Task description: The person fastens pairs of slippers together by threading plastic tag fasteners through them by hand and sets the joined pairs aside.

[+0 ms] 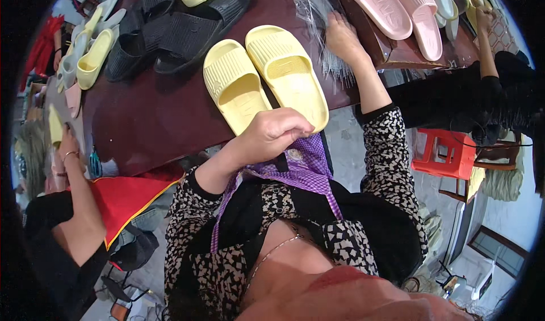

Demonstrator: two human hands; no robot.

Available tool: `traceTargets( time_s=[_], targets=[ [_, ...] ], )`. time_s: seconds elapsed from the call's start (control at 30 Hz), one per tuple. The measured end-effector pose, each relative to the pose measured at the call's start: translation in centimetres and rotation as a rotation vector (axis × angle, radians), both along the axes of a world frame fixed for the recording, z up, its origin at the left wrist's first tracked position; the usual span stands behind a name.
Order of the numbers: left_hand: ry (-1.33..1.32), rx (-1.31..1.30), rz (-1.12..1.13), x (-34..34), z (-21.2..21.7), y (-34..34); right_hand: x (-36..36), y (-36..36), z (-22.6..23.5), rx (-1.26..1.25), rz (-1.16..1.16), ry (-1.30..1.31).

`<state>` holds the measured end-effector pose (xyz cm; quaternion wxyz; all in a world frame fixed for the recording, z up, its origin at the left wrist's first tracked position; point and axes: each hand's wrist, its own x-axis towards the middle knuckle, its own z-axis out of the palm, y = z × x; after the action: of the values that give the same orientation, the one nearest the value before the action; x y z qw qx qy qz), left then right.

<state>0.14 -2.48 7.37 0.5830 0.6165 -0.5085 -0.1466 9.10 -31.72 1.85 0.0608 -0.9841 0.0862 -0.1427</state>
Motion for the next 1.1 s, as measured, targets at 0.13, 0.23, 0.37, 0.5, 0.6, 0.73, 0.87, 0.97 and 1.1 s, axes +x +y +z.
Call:
traceTargets(
  time_s=[0.13, 0.23, 0.37, 0.5, 0.6, 0.73, 0.87, 0.97, 1.1],
  targets=[
    [0.108, 0.040, 0.014, -0.2, -0.9, 0.2, 0.0, -0.1, -0.4, -0.002, 0.011, -0.024],
    [0.194, -0.041, 0.068, -0.1, -0.8, -0.3, -0.4, -0.3, -0.1, 0.058, 0.032, -0.084],
    [0.208, -0.158, 0.134, 0.4, 0.0, -0.2, -3.5, 2.8, 3.7, 0.053, 0.194, -0.219],
    [0.154, -0.236, 0.128, 1.2, 1.6, -1.2, -6.5, 3.8, 5.1, 0.165, 0.532, -0.288],
    [0.123, -0.263, 0.110, 2.5, 2.5, -1.9, -9.2, 5.9, 6.0, 0.351, 0.608, -0.250],
    [-0.004, -0.189, 0.106, 5.5, 4.6, -4.0, -10.3, 5.2, 3.8, 0.746, 0.423, -0.404],
    [-0.732, 0.123, 0.337, 11.8, 4.8, -6.8, -9.1, 6.2, 4.2, 1.175, 0.289, -0.551],
    [-0.911, 0.389, 0.290, 15.2, 4.7, -10.3, -8.8, 5.6, 4.6, 1.223, 0.299, -0.628],
    [-1.051, 0.763, 0.234, 17.2, 3.2, -13.7, -8.4, 5.9, 5.4, 1.199, 0.263, -0.634]
  ],
)
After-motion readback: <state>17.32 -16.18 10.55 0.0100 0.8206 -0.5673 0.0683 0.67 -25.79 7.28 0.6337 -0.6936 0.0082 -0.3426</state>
